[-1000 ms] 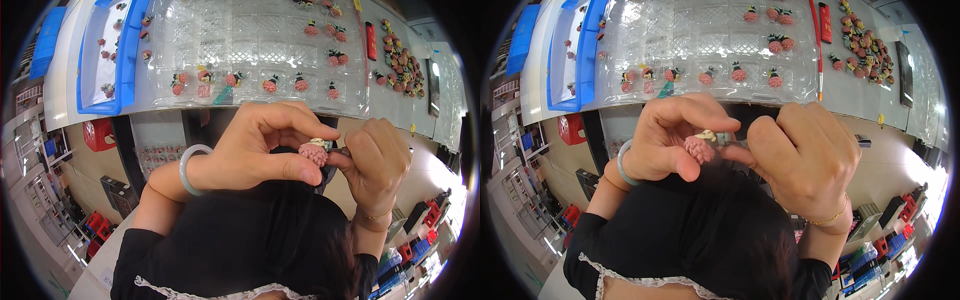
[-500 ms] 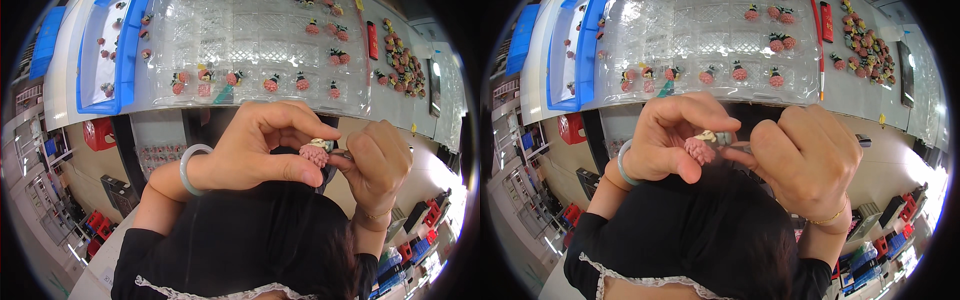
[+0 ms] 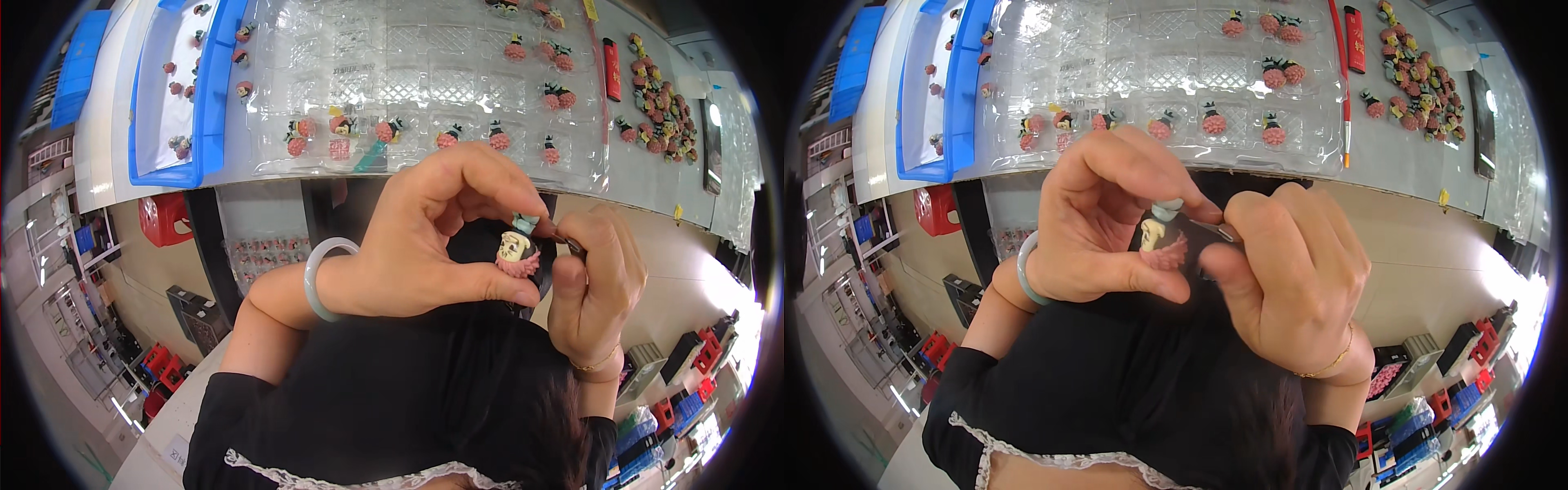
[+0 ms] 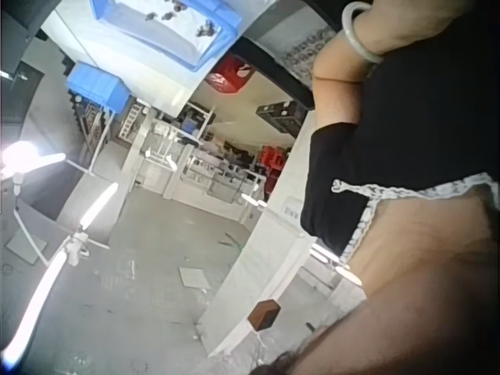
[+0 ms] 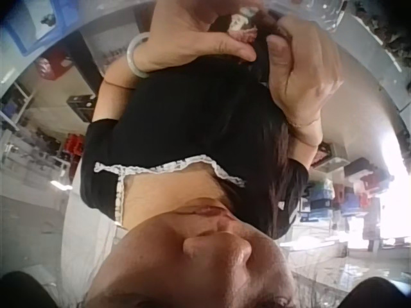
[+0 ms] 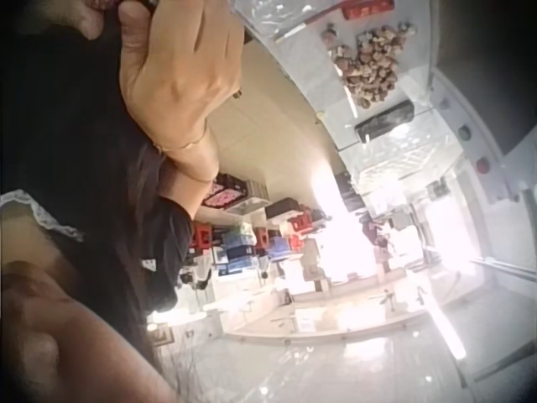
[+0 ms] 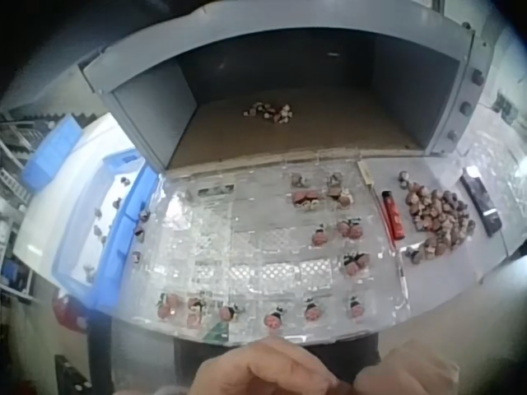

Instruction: Painting or detailing small ceramic figurines at a workbench.

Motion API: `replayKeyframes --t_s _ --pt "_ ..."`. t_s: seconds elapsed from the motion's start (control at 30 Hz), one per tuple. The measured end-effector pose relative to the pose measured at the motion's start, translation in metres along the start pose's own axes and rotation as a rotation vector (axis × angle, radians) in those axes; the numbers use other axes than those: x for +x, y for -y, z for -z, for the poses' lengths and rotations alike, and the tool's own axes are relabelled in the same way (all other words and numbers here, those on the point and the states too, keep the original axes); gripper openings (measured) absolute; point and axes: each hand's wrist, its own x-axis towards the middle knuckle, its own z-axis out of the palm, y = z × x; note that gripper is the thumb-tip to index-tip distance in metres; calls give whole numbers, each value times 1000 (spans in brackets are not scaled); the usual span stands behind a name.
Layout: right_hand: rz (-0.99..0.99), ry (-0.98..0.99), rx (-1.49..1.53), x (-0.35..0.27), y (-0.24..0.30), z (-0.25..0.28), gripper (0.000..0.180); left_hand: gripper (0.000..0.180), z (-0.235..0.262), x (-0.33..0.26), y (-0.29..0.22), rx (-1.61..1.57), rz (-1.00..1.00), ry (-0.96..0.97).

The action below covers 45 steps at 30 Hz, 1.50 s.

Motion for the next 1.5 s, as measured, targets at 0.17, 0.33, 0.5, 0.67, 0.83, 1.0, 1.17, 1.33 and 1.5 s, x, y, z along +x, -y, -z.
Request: replayKeyframes --t_s 0.17,0.33,0.5,0.67,0.83,1.0,1.17,1.33,1.5 --pt "-36 86 30 3 4 1 35 51 1 0 0 90 -33 11" --pt "-13 76 43 3 3 -3 35 52 4 -1 0 168 -58 27" --pt "-22 78 55 3 3 -4 35 52 5 -2 -1 196 -52 34" --pt "-57 80 61 3 6 -4 35 51 6 -2 -2 220 -61 37" --pt "-49 124 60 3 5 -2 36 50 6 -1 -3 225 -55 38" --pt "-66 103 90 3 6 -4 36 49 6 -1 -3 219 -39 29" --pt "-70 133 66 3 6 -1 36 48 6 -1 -4 237 -43 41" --pt "-72 118 72 2 6 -1 36 48 5 -1 -3 242 -37 31" --pt "-70 129 63 2 6 -1 36 48 4 -1 -2 231 -66 25"
